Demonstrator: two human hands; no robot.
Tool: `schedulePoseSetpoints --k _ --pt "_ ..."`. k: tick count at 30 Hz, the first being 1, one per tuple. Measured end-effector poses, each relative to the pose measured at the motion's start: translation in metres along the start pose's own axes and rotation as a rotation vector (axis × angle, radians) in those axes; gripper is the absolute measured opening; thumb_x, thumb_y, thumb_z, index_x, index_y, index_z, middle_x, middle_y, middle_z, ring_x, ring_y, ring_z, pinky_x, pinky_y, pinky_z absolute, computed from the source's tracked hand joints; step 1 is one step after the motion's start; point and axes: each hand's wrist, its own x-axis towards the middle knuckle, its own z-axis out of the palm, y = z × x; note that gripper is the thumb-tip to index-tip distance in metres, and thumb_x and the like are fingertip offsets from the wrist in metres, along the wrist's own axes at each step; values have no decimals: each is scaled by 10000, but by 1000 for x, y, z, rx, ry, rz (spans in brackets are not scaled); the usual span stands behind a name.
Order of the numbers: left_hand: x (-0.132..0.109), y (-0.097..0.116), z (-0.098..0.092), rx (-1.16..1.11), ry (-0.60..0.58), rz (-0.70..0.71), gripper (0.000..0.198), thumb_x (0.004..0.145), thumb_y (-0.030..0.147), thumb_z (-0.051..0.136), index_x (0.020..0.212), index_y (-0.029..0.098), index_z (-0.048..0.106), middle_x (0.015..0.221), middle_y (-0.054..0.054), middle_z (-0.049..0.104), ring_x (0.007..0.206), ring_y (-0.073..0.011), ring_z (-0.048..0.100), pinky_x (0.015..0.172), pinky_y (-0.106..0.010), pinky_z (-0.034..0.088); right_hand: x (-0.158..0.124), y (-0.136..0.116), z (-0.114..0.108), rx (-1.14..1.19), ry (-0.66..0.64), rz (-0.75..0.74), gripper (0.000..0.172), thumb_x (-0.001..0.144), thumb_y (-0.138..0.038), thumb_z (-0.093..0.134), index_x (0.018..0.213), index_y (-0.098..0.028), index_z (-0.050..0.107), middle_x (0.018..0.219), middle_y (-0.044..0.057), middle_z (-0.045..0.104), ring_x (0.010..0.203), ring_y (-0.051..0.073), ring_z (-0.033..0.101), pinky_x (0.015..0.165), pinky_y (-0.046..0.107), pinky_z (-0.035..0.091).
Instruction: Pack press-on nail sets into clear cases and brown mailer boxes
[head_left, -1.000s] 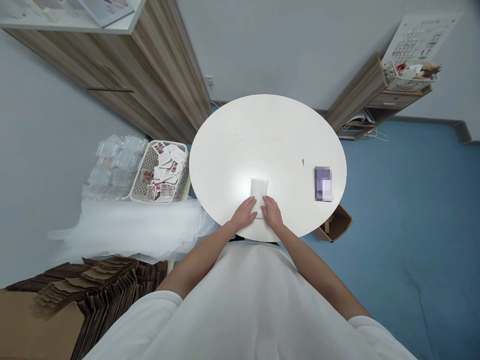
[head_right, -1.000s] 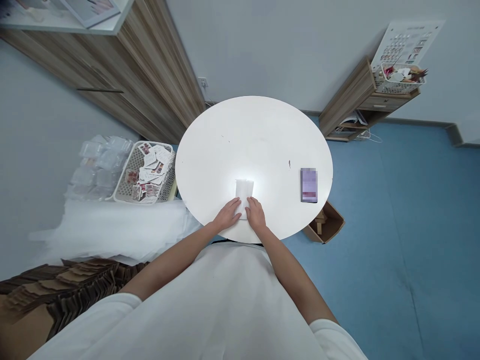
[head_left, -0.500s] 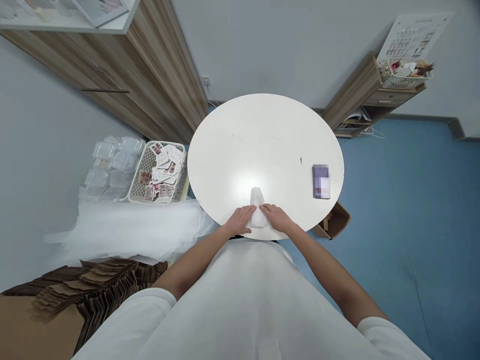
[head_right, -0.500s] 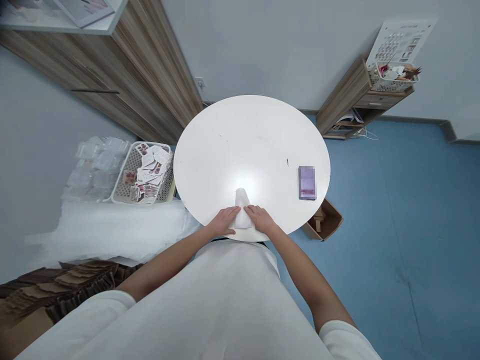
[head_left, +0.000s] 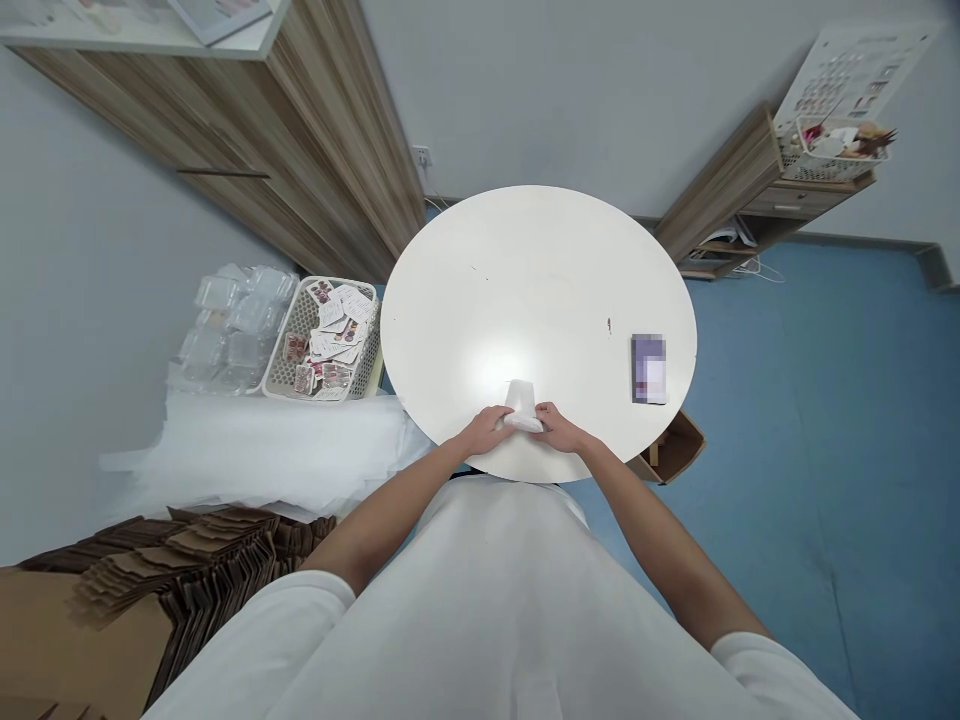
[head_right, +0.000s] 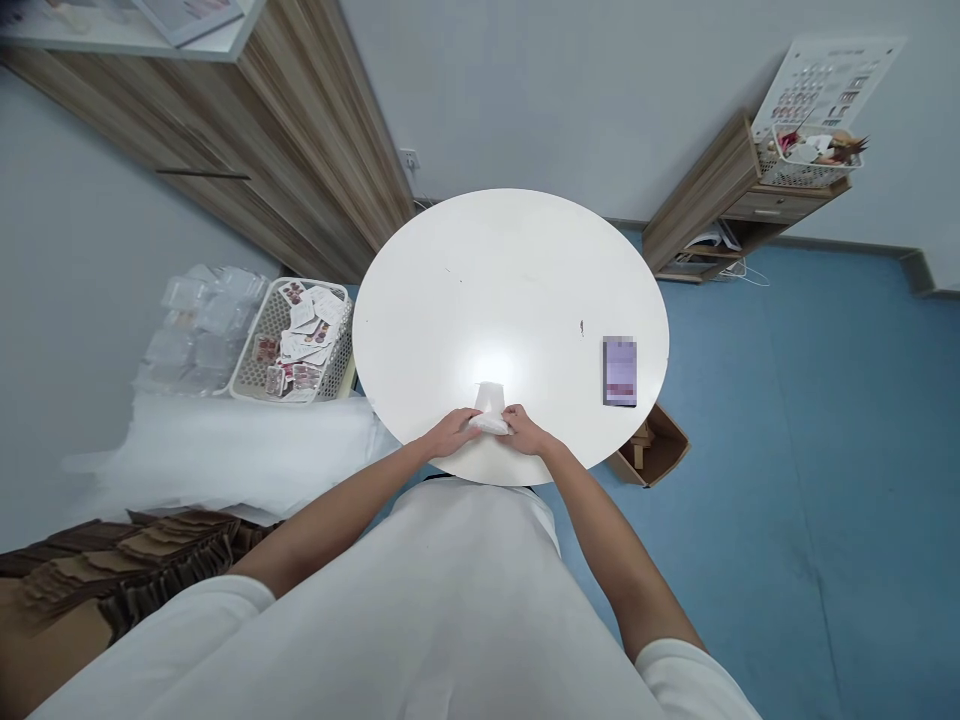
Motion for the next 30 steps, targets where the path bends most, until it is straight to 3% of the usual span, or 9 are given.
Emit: schedulePoseSetpoints --k 2,4,7,12,16,18,21,24,30 --pt "8 1 4 -63 50 -57 373 839 472 354 970 194 566 989 -54 592 917 -199 546 800 -325 431 3 -2 1 65 41 66 177 785 -333 485 852 -186 556 1015 56 483 861 171 515 726 310 466" --pt "14 0 8 -103 137 -137 388 843 493 336 882 183 567 952 -60 576 878 -186 548 784 -313 441 7 -3 2 121 49 98 220 797 -372 453 764 -172 538 847 30 517 739 152 510 638 284 453" --pt "21 -4 13 -179 247 -238 351 809 484 434 950 180 538 1010 -71 550 840 -162 556 760 -296 459 14 -3 6 160 126 144 249 801 -406 424 801 -175 520 729 0 521 653 139 496 587 268 425" --pt "27 -8 12 -223 318 -394 173 780 326 523 873 181 542 835 -39 605 766 -154 573 722 -296 468 20 -9 16 72 402 306 373 777 -420 458 1075 -199 433 871 38 561 736 173 549 640 294 443" --pt "28 -3 11 -112 414 -361 173 777 273 517 917 175 540 908 -54 587 784 -161 569 734 -316 470 13 -18 20 -147 586 224 483 800 -356 447 1243 -204 327 1148 111 445 924 210 522 679 315 456" --pt "24 0 12 1 452 -225 222 785 251 501 993 179 530 1003 -67 550 860 -174 554 774 -330 462 8 -19 21 -256 543 144 433 819 -298 422 1239 -220 351 1170 111 409 950 214 504 656 311 460" --pt "18 1 17 131 387 -94 256 803 243 466 1046 201 535 1033 -67 527 955 -207 523 813 -355 449 0 -16 23 -352 414 86 398 820 -239 425 1217 -236 394 1137 107 415 944 218 492 630 304 461" --pt "15 0 22 146 352 -117 301 811 245 456 1102 210 520 1043 -67 527 974 -217 515 836 -374 441 -4 -11 22 -365 349 95 451 813 -218 441 1255 -257 361 1136 105 417 962 223 481 639 302 461" --pt "21 4 26 -29 416 -211 267 800 248 480 1054 203 548 1048 -65 534 981 -195 526 875 -361 432 -6 -4 19 -215 270 106 567 790 -264 489 1321 -272 289 1153 92 412 998 212 482 720 306 461"
